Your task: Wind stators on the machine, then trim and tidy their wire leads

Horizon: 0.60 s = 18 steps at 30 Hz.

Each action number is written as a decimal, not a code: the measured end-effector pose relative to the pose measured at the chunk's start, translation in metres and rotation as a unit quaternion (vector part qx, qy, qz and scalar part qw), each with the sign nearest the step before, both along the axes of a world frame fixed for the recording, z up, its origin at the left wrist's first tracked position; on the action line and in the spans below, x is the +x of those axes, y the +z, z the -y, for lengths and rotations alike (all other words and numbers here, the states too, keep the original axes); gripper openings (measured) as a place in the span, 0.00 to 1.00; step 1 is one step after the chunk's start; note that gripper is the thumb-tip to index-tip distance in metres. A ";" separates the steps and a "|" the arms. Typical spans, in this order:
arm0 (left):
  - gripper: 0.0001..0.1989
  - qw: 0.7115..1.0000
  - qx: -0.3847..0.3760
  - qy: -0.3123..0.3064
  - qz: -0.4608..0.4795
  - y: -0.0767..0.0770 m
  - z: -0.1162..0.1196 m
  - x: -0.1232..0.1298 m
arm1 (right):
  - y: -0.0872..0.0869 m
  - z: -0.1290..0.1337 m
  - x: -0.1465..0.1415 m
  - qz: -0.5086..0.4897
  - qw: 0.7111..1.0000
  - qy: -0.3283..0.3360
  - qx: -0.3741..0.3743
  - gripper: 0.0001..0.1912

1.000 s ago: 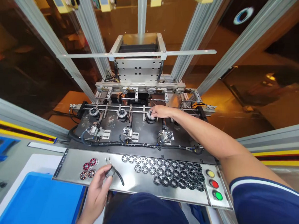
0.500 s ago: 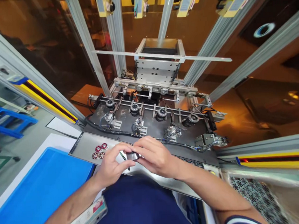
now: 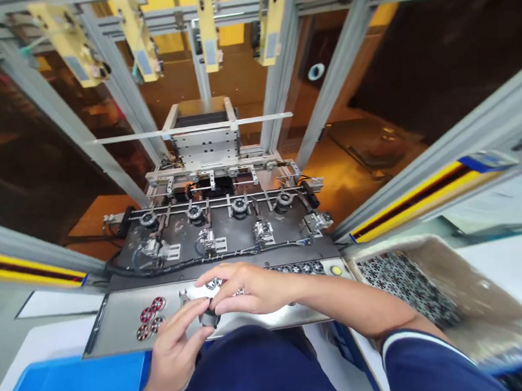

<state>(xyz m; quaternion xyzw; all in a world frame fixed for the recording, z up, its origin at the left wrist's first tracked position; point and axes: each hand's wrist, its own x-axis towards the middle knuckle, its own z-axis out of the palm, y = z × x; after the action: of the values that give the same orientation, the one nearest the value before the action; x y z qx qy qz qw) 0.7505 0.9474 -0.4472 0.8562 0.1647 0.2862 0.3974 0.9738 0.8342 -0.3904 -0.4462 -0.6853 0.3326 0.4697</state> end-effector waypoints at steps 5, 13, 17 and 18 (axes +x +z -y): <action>0.15 0.993 0.091 -0.070 0.006 0.001 -0.007 0.000 | -0.023 -0.017 0.004 -0.068 0.984 0.139 -0.083 0.06; 0.30 0.994 -0.057 0.024 -0.088 -0.023 -0.033 -0.021 | -0.014 -0.014 0.074 0.040 0.985 0.132 -0.101 0.06; 0.37 0.948 -0.165 0.230 -0.146 -0.048 -0.066 -0.039 | 0.007 0.003 0.186 0.270 0.916 -0.113 -0.273 0.10; 0.38 0.934 -0.169 0.280 -0.143 -0.057 -0.076 -0.043 | 0.006 0.006 0.210 0.292 0.897 -0.143 -0.299 0.10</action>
<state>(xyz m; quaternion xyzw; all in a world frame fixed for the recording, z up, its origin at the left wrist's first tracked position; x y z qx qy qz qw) 0.7072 1.0237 -0.5042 0.7273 0.4986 0.2287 0.4125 1.1834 0.8285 -0.3845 -0.7359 -0.5885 0.3062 0.1356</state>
